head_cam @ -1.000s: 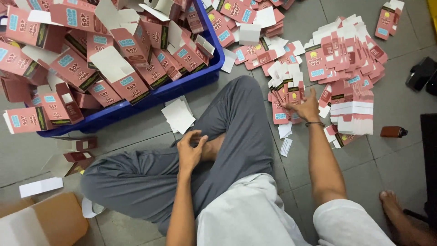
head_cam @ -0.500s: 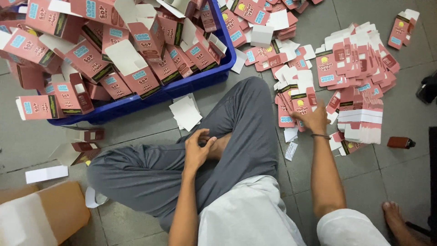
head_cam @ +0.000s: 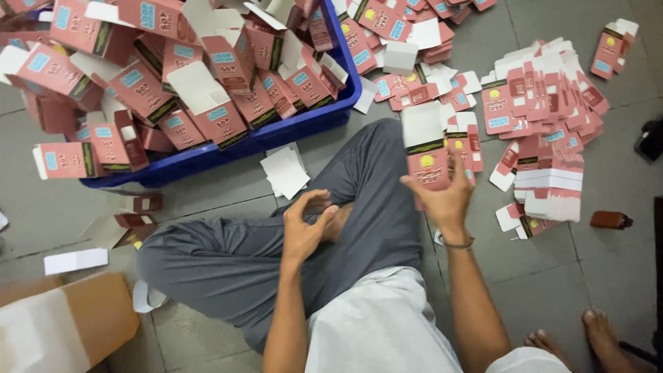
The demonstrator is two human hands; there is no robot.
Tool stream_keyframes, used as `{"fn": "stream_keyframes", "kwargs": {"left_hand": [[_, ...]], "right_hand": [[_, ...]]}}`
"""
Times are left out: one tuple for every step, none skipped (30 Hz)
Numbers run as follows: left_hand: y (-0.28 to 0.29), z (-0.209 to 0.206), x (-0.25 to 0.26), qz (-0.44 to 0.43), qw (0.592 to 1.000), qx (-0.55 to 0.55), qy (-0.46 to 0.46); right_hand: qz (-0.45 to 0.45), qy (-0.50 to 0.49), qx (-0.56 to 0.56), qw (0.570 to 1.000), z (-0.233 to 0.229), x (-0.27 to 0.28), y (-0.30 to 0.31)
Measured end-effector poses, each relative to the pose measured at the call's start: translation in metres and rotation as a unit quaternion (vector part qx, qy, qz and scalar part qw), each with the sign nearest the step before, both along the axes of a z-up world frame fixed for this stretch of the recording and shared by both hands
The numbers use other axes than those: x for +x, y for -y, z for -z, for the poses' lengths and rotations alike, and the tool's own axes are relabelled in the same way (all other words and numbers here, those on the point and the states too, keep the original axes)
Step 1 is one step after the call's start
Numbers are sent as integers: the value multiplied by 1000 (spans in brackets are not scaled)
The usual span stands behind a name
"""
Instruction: Folding flat cardboard templates into small product boxes while sitting on the floor.
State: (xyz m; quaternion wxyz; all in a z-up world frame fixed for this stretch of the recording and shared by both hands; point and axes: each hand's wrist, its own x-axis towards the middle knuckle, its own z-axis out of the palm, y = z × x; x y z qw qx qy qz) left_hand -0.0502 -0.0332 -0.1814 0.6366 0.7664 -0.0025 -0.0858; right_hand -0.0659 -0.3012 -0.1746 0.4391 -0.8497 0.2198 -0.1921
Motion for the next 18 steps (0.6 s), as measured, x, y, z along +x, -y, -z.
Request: {"fn": "stream_keyframes", "kwargs": {"left_hand": [[2,-5,1,-5,1000,2,1],[4,-10,3,-2,999,-41,24],[6,-15,5,2,995,-84,48],[8,-22,8,-3,995,-81,50],[10,-30,11,0,991,-108,80],[12,-37,13,3,985,-134,110],[11,-38,12,-1,985,-132,112],[10,-39,11,-1,980,-151,132],[10,-41,11,-2,974,-171,152],[8,-43,9,-6,974,-169,153],[6,-44,6,-15,968,-170,185],[3,-45,3,-24,961,-170,218],[0,-49,3,-27,961,-168,217],[-2,-53,2,-20,958,-153,241],[-4,-57,2,-12,954,-138,265],[-7,-61,1,-14,954,-137,265],[-9,-65,2,-15,954,-116,276],[-11,-69,3,-16,953,-96,287]], "right_hand": [[-5,1,2,1000,-10,1,-17],[-40,14,42,998,-20,2,-33],[-74,28,81,994,-30,3,-50],[-80,30,83,993,-34,1,-60],[-122,27,99,987,-40,-2,-71],[-165,25,114,979,-45,-5,-81],[-169,25,115,979,-47,-7,-87],[-209,45,114,970,-50,-9,-92],[-249,64,112,960,-53,-10,-97],[-254,63,114,959,-56,-9,-97],[-265,68,100,957,-57,-10,-97],[-275,73,87,955,-58,-10,-97],[-278,72,88,954,-59,-10,-97],[-298,69,96,947,-60,-9,-96],[-317,66,102,941,-60,-9,-95],[-319,66,103,940,-62,-8,-95],[-332,59,110,935,-65,-6,-94],[-345,53,116,930,-67,-4,-93]]}}
